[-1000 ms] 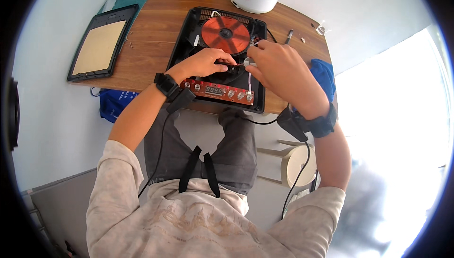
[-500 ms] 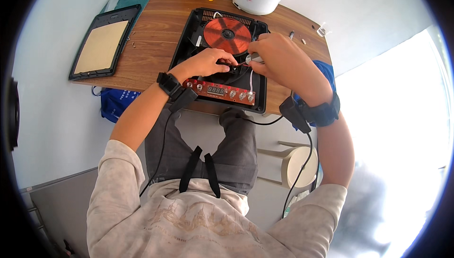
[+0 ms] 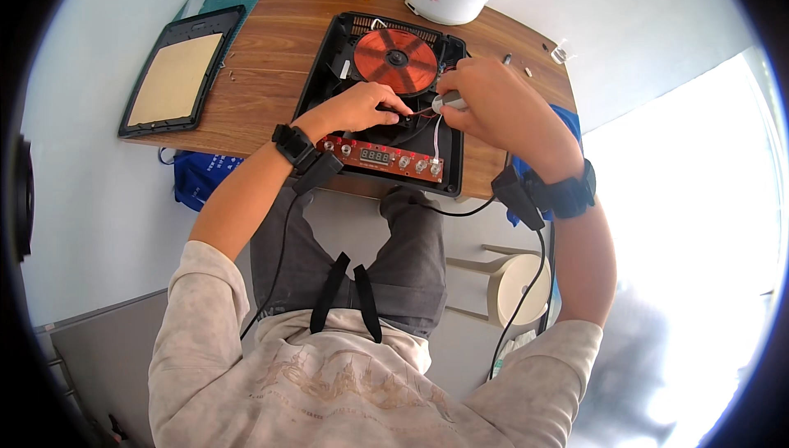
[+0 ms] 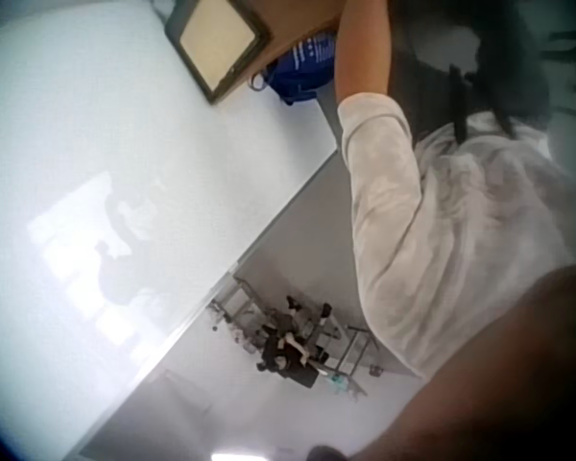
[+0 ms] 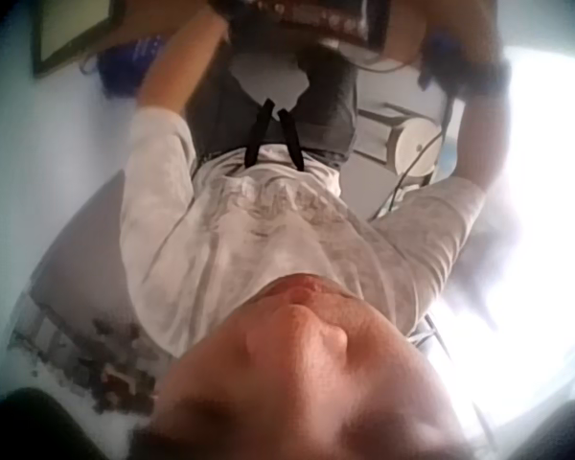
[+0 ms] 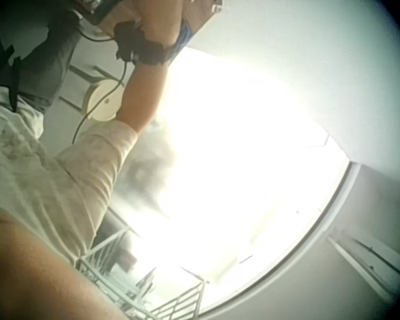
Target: The person uses a screwdriver to remove screws from the internal components of an induction cooktop, including the control panel and fan assembly. They then place the cooktop's top cover back onto the unit.
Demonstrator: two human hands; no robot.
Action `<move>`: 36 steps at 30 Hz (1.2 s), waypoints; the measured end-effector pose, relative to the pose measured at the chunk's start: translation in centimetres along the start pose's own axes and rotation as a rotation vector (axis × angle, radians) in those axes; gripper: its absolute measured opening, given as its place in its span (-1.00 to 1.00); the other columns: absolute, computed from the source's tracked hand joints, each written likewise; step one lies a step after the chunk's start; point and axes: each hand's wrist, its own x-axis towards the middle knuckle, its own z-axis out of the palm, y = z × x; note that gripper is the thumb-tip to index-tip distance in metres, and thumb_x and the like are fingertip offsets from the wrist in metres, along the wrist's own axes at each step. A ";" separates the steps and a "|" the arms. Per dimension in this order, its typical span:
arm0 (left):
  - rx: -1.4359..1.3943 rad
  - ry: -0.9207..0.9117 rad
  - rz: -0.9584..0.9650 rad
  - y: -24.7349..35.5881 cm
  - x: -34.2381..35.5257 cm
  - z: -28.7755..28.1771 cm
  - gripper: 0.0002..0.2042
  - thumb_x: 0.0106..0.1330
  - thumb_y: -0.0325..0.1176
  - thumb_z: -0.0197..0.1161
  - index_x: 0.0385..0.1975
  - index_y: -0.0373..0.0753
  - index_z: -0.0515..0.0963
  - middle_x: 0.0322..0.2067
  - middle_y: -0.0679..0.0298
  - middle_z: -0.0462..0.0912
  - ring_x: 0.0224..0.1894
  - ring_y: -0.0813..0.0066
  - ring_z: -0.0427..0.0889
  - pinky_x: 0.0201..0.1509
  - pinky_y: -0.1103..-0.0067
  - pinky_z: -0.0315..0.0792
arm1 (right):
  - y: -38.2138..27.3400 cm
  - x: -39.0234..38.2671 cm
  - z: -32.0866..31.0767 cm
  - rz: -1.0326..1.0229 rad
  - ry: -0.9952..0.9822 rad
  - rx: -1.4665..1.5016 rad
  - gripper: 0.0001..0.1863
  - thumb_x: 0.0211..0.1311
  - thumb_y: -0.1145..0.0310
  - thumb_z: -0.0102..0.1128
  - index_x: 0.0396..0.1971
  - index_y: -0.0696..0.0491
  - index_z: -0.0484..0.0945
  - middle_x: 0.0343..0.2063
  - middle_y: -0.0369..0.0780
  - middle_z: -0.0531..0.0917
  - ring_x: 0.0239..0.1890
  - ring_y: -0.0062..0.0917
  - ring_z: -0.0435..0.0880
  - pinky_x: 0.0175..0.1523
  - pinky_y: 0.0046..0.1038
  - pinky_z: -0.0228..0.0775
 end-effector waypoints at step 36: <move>0.030 -0.020 -0.051 -0.1 0.0 0.2 -0.72 0.30 -0.35 0.31 -0.01 -0.23 0.66 -0.09 0.08 0.66 0.01 0.13 0.62 0.12 0.35 0.45 | -0.5 4.1 0.6 -0.022 0.209 -0.037 -0.69 0.29 0.20 0.21 -0.12 0.08 0.42 -0.47 -0.05 0.61 -0.36 -0.05 0.57 -0.24 -0.14 0.39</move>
